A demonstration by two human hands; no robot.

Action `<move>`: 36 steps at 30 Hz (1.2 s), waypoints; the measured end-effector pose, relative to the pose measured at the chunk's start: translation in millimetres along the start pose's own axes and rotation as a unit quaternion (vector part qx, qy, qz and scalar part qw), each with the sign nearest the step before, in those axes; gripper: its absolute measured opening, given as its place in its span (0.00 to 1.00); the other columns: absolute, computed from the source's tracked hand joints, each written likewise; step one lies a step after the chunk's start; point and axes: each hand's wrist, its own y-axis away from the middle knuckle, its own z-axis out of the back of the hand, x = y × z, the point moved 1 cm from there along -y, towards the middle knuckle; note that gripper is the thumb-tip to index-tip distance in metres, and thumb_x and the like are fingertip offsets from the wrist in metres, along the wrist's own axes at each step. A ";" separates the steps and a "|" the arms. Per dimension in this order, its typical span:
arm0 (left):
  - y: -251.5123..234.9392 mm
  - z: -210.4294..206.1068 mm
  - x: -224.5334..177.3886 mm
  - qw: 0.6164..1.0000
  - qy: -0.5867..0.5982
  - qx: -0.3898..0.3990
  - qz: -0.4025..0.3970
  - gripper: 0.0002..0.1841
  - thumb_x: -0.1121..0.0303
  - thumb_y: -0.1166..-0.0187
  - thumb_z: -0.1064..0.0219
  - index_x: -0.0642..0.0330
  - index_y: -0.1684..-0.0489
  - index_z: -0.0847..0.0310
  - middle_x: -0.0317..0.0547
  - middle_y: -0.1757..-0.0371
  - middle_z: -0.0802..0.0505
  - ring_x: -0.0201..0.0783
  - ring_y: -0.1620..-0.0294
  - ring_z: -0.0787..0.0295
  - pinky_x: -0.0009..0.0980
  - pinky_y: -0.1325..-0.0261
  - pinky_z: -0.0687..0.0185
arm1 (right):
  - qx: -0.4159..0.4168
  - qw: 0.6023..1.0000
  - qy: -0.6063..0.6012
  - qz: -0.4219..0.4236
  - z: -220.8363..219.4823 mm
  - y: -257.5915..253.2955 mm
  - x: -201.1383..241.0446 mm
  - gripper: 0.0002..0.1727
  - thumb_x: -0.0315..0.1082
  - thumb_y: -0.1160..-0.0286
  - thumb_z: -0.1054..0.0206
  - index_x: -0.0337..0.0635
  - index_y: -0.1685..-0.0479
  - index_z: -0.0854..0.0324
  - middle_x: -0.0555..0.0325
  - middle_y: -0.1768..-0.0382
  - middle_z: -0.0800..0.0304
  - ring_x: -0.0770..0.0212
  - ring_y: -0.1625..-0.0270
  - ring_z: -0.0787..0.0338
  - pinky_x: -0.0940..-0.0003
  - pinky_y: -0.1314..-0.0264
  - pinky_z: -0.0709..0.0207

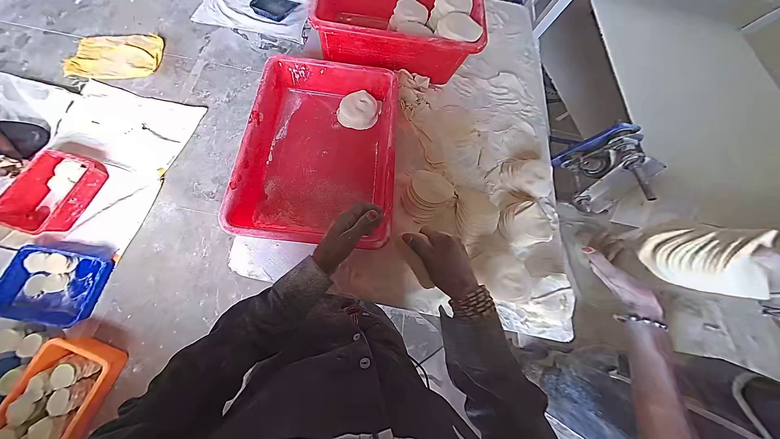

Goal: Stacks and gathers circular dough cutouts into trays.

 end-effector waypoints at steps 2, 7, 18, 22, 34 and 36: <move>-4.6 -20.9 6.7 0.992 0.116 0.013 0.052 0.29 0.57 0.05 0.67 0.68 0.30 0.25 0.49 0.41 0.09 0.36 0.40 0.12 0.35 0.35 0.18 | -0.029 0.997 -0.069 0.011 13.0 3.8 17.1 0.26 0.61 0.18 0.43 0.47 0.64 0.15 0.67 0.77 0.19 0.70 0.70 0.16 0.63 0.64 0.24; 6.3 -71.4 3.5 0.895 0.416 -0.084 0.136 0.38 0.41 0.08 0.76 0.62 0.37 0.23 0.48 0.50 0.09 0.38 0.45 0.11 0.41 0.39 0.15 | -0.117 0.986 -0.114 -0.027 15.2 13.0 29.6 0.26 0.63 0.26 0.37 0.46 0.62 0.14 0.67 0.76 0.17 0.70 0.71 0.15 0.62 0.66 0.22; -20.0 -36.2 -31.5 0.954 0.199 -0.052 0.217 0.19 0.71 0.14 0.39 0.66 0.28 0.30 0.56 0.47 0.11 0.48 0.52 0.07 0.43 0.52 0.08 | 0.023 0.915 -0.402 -0.038 19.9 -24.4 16.0 0.21 0.43 0.13 0.47 0.36 0.34 0.29 0.58 0.58 0.11 0.69 0.64 0.07 0.73 0.66 0.11; -58.6 17.5 -47.3 0.966 0.144 -0.093 0.195 0.17 0.73 0.13 0.41 0.66 0.30 0.30 0.57 0.46 0.12 0.46 0.52 0.09 0.41 0.53 0.09 | 0.087 0.875 -0.473 -0.055 17.0 -83.0 42.4 0.20 0.28 0.15 0.47 0.33 0.27 0.32 0.50 0.52 0.11 0.61 0.65 0.07 0.67 0.66 0.10; -285.5 146.6 -46.9 0.985 -0.017 -0.140 0.098 0.19 0.74 0.17 0.35 0.70 0.29 0.25 0.66 0.36 0.15 0.53 0.43 0.13 0.47 0.41 0.16 | -0.097 0.944 -0.298 -0.101 -14.4 -332.6 104.6 0.22 0.31 0.11 0.41 0.30 0.24 0.32 0.31 0.42 0.16 0.45 0.55 0.09 0.51 0.51 0.14; -312.1 157.0 -25.8 0.983 -0.093 -0.127 0.099 0.20 0.75 0.21 0.32 0.72 0.32 0.24 0.68 0.37 0.15 0.56 0.41 0.13 0.51 0.37 0.17 | -0.071 0.977 -0.137 -0.146 -21.8 -355.6 103.2 0.25 0.33 0.12 0.42 0.29 0.21 0.33 0.27 0.34 0.18 0.37 0.37 0.11 0.43 0.33 0.20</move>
